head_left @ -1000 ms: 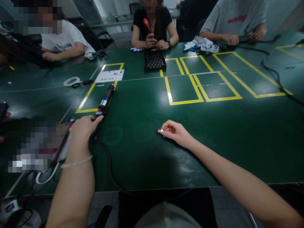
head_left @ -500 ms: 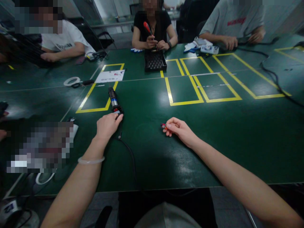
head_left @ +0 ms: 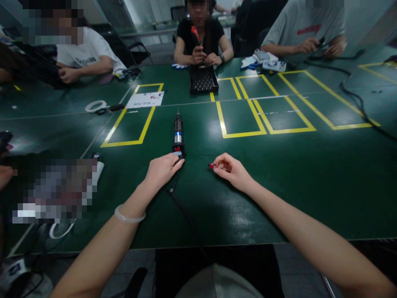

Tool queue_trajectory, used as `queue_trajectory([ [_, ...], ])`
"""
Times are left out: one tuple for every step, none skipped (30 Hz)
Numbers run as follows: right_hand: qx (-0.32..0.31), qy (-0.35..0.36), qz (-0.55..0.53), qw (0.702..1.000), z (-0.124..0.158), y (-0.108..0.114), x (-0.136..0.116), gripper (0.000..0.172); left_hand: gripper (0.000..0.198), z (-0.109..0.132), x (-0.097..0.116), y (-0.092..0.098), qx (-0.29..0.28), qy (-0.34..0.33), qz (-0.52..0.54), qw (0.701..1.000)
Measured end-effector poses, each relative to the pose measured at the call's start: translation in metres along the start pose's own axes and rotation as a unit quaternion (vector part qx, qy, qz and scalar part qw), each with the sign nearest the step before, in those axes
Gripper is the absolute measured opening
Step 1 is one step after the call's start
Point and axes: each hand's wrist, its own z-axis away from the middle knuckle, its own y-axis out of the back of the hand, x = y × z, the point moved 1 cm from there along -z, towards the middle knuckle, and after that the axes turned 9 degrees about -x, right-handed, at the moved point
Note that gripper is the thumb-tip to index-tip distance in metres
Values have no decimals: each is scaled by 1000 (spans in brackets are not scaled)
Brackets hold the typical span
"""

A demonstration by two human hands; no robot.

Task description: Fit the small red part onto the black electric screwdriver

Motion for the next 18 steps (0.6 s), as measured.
queue_trajectory([
  [0, 6, 29, 1000, 1, 0, -1, 14, 47, 1, 5, 1, -4, -19, 1, 1000],
  [-1, 12, 62, 998, 1, 1, -3, 11, 47, 1, 9, 1, -9, -40, 2, 999],
  [-3, 21, 98, 995, 2, 1, -4, 9, 46, 2, 13, 2, -13, -62, 4, 998],
  [-4, 31, 136, 990, 3, 1, -6, 7, 46, 2, 16, 3, -15, -85, 7, 996],
  [-6, 42, 175, 984, 4, 1, -8, 6, 45, 2, 20, 4, -16, -108, 9, 994],
  [-9, 51, 212, 976, 5, 1, -10, 5, 44, 3, 23, 4, -17, -130, 11, 991],
  [-13, 58, 245, 968, 6, 1, -12, 5, 44, 3, 25, 5, -18, -149, 11, 989],
  [-16, 60, 275, 959, 7, 1, -13, 5, 43, 4, 28, 6, -20, -167, 11, 986],
  [-19, 62, 300, 952, 8, 0, -15, 6, 43, 4, 30, 7, -23, -183, 10, 983],
  [-21, 63, 324, 944, 9, -1, -16, 6, 43, 5, 32, 8, -25, -196, 10, 980],
  [-23, 66, 347, 935, 9, -1, -16, 6, 42, 5, 34, 8, -27, -207, 11, 978],
  [-25, 70, 371, 926, 10, -3, -17, 7, 42, 6, 36, 9, -29, -218, 12, 975],
  [-29, 75, 395, 915, 11, -4, -17, 8, 42, 7, 37, 9, -30, -229, 14, 973],
  [-33, 81, 420, 903, 11, -5, -16, 9, 42, 8, 38, 10, -30, -239, 15, 970],
  [-37, 85, 444, 891, 11, -6, -16, 10, 43, 9, 40, 10, -31, -249, 17, 968],
  [-40, 88, 466, 879, 11, -7, -15, 11, 43, 10, 41, 10, -32, -258, 19, 965],
  [-43, 92, 487, 868, 11, -8, -14, 12, 43, 10, 42, 9, -32, -265, 20, 964],
  [-44, 95, 505, 857, 11, -9, -12, 12, 43, 11, 43, 9, -32, -268, 21, 963],
])
